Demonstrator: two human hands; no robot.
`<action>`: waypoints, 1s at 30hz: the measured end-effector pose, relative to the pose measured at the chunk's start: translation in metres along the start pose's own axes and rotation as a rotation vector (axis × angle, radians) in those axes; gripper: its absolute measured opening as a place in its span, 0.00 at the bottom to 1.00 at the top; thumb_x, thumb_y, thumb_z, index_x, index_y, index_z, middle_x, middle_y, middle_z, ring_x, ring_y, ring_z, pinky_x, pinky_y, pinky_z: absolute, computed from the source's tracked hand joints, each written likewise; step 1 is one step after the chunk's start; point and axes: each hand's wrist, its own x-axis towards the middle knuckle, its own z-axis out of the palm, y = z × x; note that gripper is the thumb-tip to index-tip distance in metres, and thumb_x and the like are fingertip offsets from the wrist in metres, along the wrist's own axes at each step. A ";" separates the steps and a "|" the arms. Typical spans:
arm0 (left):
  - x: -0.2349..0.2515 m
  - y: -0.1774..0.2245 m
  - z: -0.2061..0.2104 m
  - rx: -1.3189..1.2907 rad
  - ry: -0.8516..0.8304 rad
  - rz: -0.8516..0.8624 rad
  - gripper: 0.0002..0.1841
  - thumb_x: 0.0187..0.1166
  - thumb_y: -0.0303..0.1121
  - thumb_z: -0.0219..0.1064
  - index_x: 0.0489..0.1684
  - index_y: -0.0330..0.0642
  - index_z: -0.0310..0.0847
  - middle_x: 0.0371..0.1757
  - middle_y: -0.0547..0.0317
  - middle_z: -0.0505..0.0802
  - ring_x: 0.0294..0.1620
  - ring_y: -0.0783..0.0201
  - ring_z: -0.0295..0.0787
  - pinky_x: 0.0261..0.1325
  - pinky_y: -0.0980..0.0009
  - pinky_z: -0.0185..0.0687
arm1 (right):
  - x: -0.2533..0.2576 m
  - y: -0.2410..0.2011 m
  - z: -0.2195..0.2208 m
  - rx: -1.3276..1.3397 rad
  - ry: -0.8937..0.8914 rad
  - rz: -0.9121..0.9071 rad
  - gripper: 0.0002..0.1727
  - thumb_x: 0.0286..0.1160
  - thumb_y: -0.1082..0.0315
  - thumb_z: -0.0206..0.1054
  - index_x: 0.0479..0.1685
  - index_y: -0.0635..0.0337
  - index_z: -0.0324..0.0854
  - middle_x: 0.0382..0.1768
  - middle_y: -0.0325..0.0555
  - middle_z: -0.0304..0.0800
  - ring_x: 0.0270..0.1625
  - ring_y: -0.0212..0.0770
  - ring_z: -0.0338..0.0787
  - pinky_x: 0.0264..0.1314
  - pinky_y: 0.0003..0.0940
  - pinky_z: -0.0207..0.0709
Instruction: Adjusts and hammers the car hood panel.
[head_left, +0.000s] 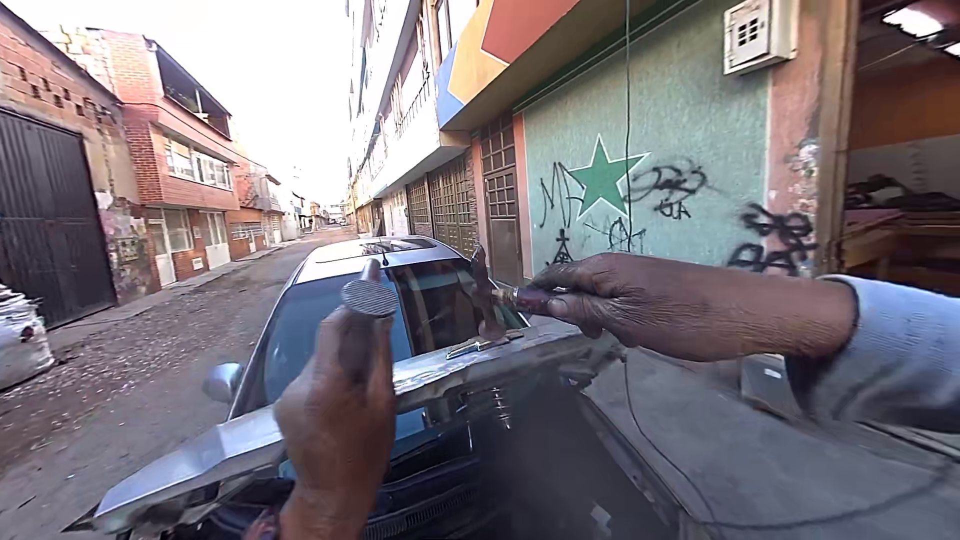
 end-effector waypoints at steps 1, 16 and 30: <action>-0.001 0.002 0.007 0.007 0.005 -0.001 0.20 0.82 0.47 0.68 0.58 0.40 0.88 0.24 0.63 0.90 0.19 0.69 0.83 0.20 0.65 0.77 | 0.004 -0.005 -0.004 0.049 -0.044 0.035 0.19 0.90 0.46 0.57 0.72 0.31 0.84 0.27 0.35 0.87 0.22 0.30 0.83 0.25 0.27 0.79; -0.006 -0.008 0.019 0.017 0.081 0.109 0.20 0.81 0.42 0.69 0.58 0.34 0.90 0.30 0.54 0.94 0.24 0.65 0.89 0.23 0.66 0.80 | 0.020 -0.039 -0.037 0.009 0.092 0.053 0.23 0.92 0.46 0.52 0.78 0.31 0.81 0.27 0.39 0.85 0.18 0.33 0.82 0.17 0.28 0.77; -0.008 -0.004 0.015 0.047 -0.027 0.157 0.20 0.83 0.45 0.67 0.59 0.38 0.90 0.31 0.56 0.95 0.24 0.66 0.89 0.23 0.64 0.81 | -0.025 0.021 -0.037 0.164 -0.006 0.200 0.23 0.86 0.51 0.66 0.78 0.35 0.80 0.28 0.42 0.88 0.17 0.35 0.81 0.16 0.30 0.78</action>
